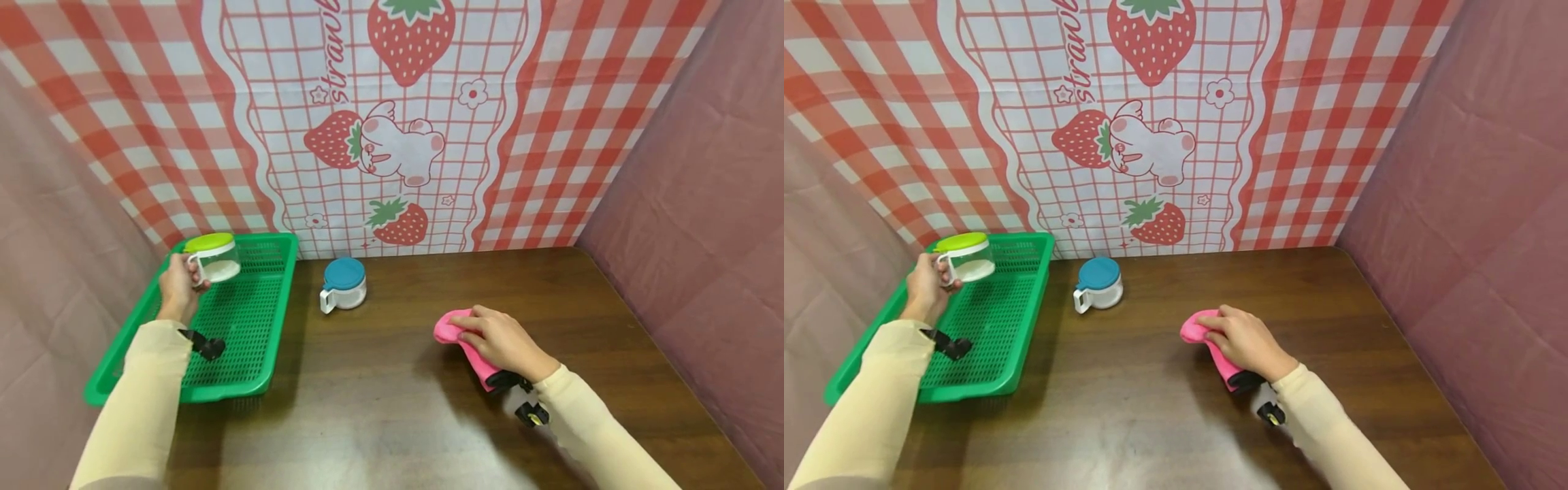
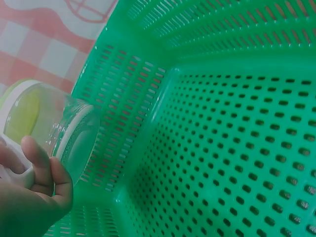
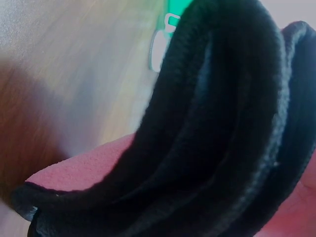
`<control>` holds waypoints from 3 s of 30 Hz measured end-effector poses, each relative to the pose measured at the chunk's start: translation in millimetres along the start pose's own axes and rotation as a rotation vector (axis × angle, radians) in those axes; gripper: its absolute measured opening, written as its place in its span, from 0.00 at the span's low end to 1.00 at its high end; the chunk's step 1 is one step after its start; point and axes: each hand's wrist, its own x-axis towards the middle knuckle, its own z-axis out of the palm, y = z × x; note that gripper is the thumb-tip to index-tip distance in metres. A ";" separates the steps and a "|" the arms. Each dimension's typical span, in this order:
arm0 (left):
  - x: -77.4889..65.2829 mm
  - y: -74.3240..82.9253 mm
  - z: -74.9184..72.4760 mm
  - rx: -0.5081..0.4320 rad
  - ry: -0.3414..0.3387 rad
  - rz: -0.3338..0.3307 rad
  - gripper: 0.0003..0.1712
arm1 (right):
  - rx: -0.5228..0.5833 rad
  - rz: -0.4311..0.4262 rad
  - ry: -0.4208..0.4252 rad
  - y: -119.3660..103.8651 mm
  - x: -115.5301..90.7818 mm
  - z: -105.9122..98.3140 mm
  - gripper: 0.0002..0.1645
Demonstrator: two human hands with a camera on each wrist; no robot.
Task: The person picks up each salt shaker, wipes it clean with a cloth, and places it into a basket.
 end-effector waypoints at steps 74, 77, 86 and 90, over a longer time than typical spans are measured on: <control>-1.6 -6.4 -35.5 0.450 -0.159 -0.224 0.09 | 0.023 -0.001 0.024 9.6 0.1 3.1 0.17; -2.5 -5.6 -34.5 0.494 -0.127 -0.212 0.06 | 0.027 0.000 0.022 8.9 -0.5 3.2 0.17; -2.5 -4.4 -33.9 0.624 -0.051 -0.166 0.04 | 0.023 0.006 0.010 8.5 0.4 3.5 0.17; -0.8 -1.6 -36.3 0.732 -0.029 -0.105 0.08 | 0.016 -0.001 0.015 9.0 0.6 4.2 0.18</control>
